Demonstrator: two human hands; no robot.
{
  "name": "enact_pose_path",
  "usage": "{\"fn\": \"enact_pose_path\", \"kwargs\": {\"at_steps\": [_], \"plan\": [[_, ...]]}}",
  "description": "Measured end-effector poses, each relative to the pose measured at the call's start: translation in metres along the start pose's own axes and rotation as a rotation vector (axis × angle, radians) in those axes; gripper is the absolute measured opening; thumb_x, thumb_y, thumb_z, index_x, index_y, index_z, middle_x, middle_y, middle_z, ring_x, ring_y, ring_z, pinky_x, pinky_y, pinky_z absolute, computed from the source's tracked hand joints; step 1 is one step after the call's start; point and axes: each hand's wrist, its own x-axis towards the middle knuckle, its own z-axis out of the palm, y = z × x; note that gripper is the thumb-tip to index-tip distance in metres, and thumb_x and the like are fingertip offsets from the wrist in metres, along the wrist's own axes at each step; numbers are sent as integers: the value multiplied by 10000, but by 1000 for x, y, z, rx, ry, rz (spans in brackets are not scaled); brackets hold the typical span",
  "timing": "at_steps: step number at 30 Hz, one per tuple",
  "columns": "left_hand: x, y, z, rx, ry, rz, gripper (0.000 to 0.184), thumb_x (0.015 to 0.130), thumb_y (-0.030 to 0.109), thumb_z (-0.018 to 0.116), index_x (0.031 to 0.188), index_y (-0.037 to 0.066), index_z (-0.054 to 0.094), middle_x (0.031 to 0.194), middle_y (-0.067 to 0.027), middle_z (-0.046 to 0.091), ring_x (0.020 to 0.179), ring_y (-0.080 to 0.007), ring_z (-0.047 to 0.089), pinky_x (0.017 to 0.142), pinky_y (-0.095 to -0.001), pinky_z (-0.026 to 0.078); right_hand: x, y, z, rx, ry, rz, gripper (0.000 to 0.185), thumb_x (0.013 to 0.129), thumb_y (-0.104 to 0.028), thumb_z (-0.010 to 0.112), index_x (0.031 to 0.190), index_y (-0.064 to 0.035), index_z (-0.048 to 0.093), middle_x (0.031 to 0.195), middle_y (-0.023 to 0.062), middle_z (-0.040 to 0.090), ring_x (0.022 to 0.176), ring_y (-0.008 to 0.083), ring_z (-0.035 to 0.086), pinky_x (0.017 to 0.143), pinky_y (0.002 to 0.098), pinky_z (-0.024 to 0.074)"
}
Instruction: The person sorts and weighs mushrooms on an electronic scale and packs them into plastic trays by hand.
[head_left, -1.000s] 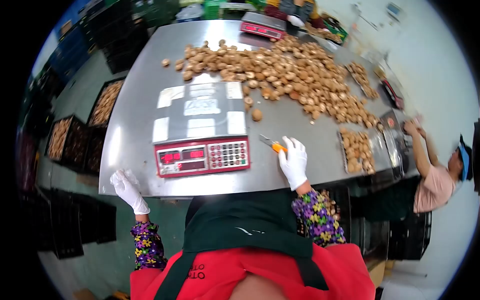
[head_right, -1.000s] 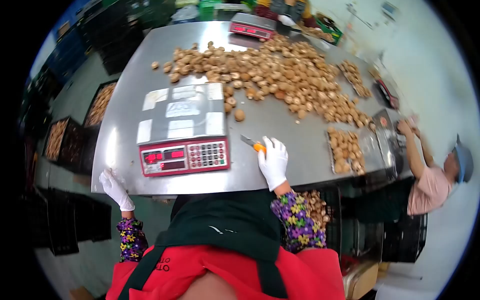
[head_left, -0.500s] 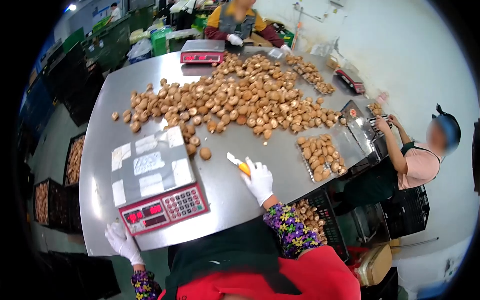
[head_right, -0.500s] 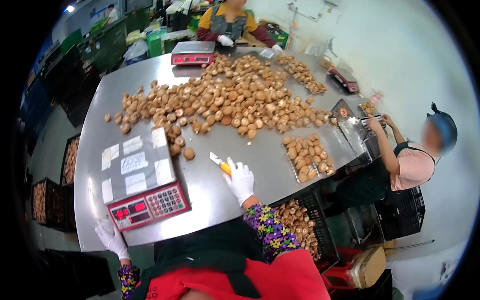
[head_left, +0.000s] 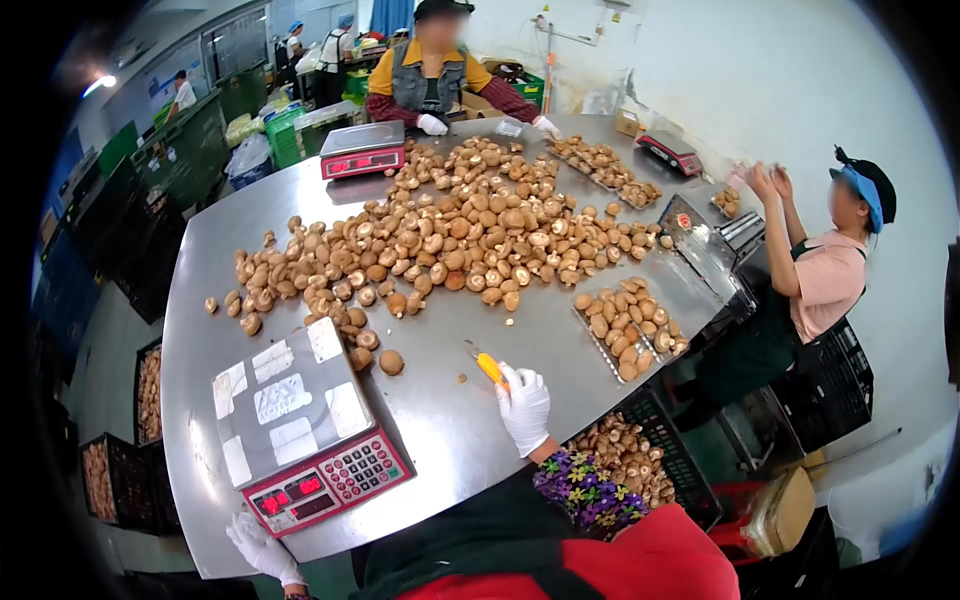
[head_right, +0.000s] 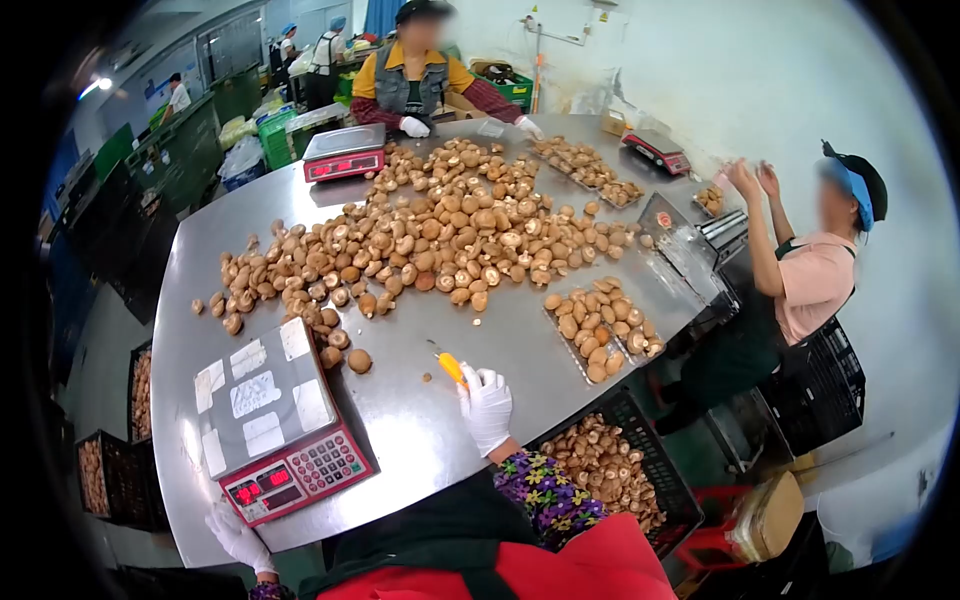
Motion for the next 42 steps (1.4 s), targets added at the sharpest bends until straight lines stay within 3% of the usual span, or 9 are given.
{"fn": "enact_pose_path", "kwargs": {"at_steps": [5, 13, 16, 23, 27, 32, 34, 38, 42], "plan": [[-1, -23, 7, 96, 26, 26, 443, 895, 54, 573, 1336, 38, 530, 1410, -221, 480, 1357, -343, 406, 1106, -399, 323, 1, -3, -1, -66, -146, -80, 386, 825, -250, 683, 1202, -175, 643, 933, 52, 573, 872, 261, 559, 717, 401, 460], [0, -16, 6, 104, 15, -37, 543, 829, 3, 588, 1364, 64, 516, 1452, -226, 433, 1380, -346, 376, 1121, -398, 310, -1, -3, -2, 33, -51, -139, 400, 817, -229, 681, 1212, -181, 639, 930, 58, 573, 841, 255, 565, 700, 394, 460], [-1, -18, 7, 59, 38, -21, 517, 844, 8, 586, 1354, 59, 520, 1453, -228, 429, 1377, -361, 374, 1125, -406, 306, -1, -3, -6, -51, -196, -119, 400, 824, -222, 672, 1219, -178, 633, 936, 63, 571, 848, 262, 566, 701, 402, 462], [3, 4, -5, 109, -13, -10, 378, 930, 129, 560, 1299, 50, 550, 1384, -253, 487, 1329, -393, 423, 1085, -432, 346, 9, -13, -10, 330, -134, -75, 501, 811, -65, 646, 1301, -101, 542, 1002, 128, 565, 871, 313, 597, 776, 383, 499], [4, 8, -7, 175, 10, 38, 338, 967, 175, 529, 1283, 57, 560, 1324, -262, 524, 1291, -411, 449, 1049, -462, 378, 22, -34, 5, 590, -194, 27, 464, 882, -64, 603, 1333, -37, 498, 1032, 138, 562, 846, 257, 599, 759, 341, 497], [3, 5, -4, 182, 26, 47, 519, 811, 44, 628, 1319, 72, 526, 1361, -236, 500, 1256, -406, 477, 1028, -463, 393, 23, -58, 30, 803, -263, 80, 485, 888, -107, 637, 1339, -12, 486, 1001, 139, 540, 899, 244, 575, 799, 345, 483], [3, 7, -8, 198, 20, 23, 506, 822, 47, 615, 1320, 74, 526, 1355, -236, 503, 1249, -407, 480, 1022, -465, 395, 14, -62, 36, 892, -344, 243, 517, 860, -79, 658, 1339, -1, 481, 1011, 124, 527, 887, 240, 557, 808, 340, 480], [1, 12, -8, 228, 28, 29, 459, 862, 62, 574, 1318, 79, 530, 1312, -228, 532, 1232, -407, 490, 1004, -478, 399, 5, -65, 27, 689, -332, 126, 542, 853, -29, 631, 1360, 14, 446, 1061, 116, 512, 880, 183, 515, 814, 298, 466], [2, 18, -11, 235, 23, 58, 409, 907, 107, 546, 1314, 76, 538, 1284, -207, 562, 1240, -406, 492, 1007, -484, 394, -13, -68, 10, 602, -320, 64, 554, 820, -24, 642, 1341, 3, 456, 1101, 177, 514, 976, 295, 554, 872, 365, 471]]}}
